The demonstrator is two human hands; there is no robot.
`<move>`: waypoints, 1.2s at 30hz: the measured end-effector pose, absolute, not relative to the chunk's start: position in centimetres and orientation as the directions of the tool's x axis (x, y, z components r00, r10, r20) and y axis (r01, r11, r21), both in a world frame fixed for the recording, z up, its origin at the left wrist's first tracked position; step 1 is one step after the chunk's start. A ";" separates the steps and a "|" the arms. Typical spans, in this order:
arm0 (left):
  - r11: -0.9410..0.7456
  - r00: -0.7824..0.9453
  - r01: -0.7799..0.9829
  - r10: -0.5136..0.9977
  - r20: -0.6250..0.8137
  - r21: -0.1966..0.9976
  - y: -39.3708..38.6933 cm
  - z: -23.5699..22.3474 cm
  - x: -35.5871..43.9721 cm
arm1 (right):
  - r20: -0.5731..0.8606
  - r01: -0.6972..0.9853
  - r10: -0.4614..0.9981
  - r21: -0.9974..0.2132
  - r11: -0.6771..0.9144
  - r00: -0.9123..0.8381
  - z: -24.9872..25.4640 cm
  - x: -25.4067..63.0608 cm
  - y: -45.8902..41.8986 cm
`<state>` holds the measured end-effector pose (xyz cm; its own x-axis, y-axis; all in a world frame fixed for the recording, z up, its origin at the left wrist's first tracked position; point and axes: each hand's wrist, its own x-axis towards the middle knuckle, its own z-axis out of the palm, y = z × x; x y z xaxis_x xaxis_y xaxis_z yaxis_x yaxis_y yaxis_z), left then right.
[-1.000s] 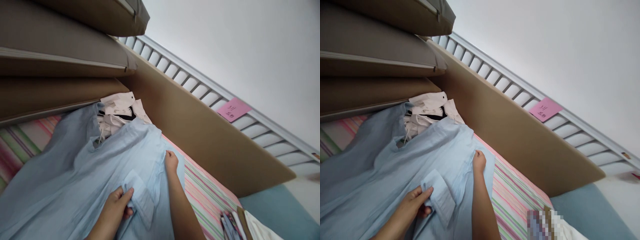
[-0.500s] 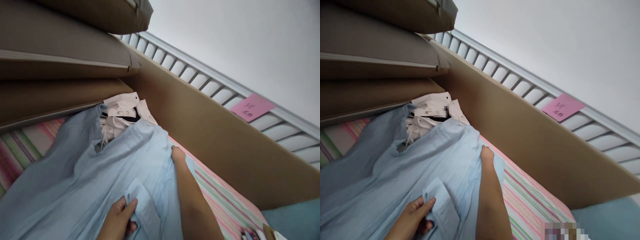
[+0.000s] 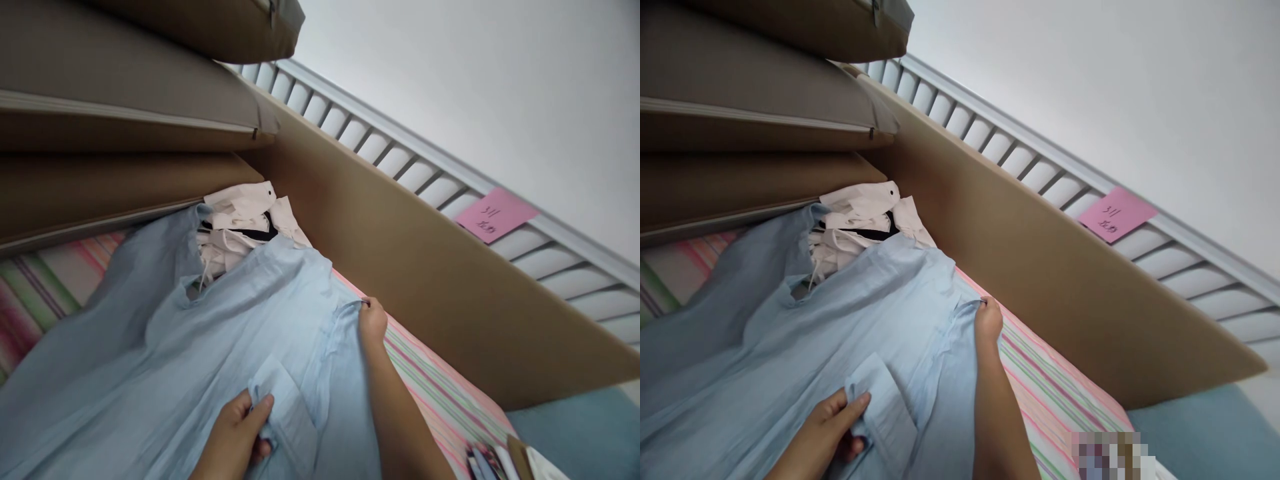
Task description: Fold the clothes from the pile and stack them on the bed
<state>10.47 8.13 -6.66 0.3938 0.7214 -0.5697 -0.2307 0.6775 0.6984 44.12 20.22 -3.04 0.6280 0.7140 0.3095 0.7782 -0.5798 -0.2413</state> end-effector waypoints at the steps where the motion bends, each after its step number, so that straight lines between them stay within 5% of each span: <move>1: 0.676 0.385 -0.226 0.724 -0.572 0.702 8.1 -6.7 10.5 | 0.308 0.774 0.710 -0.255 -0.579 0.633 -3.1 44.1 20.5; 12: 0.677 0.390 -0.197 0.718 -0.577 0.709 8.2 -6.5 10.5 | 0.113 0.777 0.808 -0.378 -0.503 0.578 -6.3 40.7 22.5; 19: 0.619 0.341 -0.228 0.774 -0.534 0.752 8.2 -5.0 10.2 | 0.079 0.774 0.867 -0.496 -0.394 0.491 -1.5 36.2 20.1; 24: 0.552 0.358 -0.247 0.815 -0.455 0.796 8.5 -3.2 9.3 | -0.167 0.666 0.985 -0.730 -0.152 0.041 1.8 26.7 11.3; 27: 0.484 0.351 -0.253 0.853 -0.387 0.838 8.3 -2.1 8.7 | -0.123 0.693 0.992 -0.717 -0.075 -0.020 2.2 23.1 7.0; 29: 0.354 0.241 -0.216 0.922 -0.302 0.910 7.4 -1.4 8.3 | -0.056 0.710 0.995 -0.697 -0.095 0.079 2.1 22.4 6.0; 32: -0.121 0.215 -0.055 0.968 0.130 0.991 4.1 -0.8 8.1 | 0.014 0.724 0.989 -0.682 -0.099 0.149 3.0 22.6 6.5; 34: -0.484 0.471 -0.009 0.770 0.431 0.875 0.7 -1.3 8.5 | 0.074 0.785 0.990 -0.618 -0.049 0.120 4.5 22.7 7.2; 36: -0.728 0.724 -0.065 0.437 0.534 0.683 -2.8 -2.7 9.3 | 0.092 0.845 0.993 -0.535 -0.010 0.071 6.7 22.3 7.8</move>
<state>9.30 -2.79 -2.67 0.7236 0.4369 0.5344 -0.0650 -0.7276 0.6829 22.29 7.83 6.66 0.0705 0.9933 0.0919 0.8448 -0.0105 -0.5350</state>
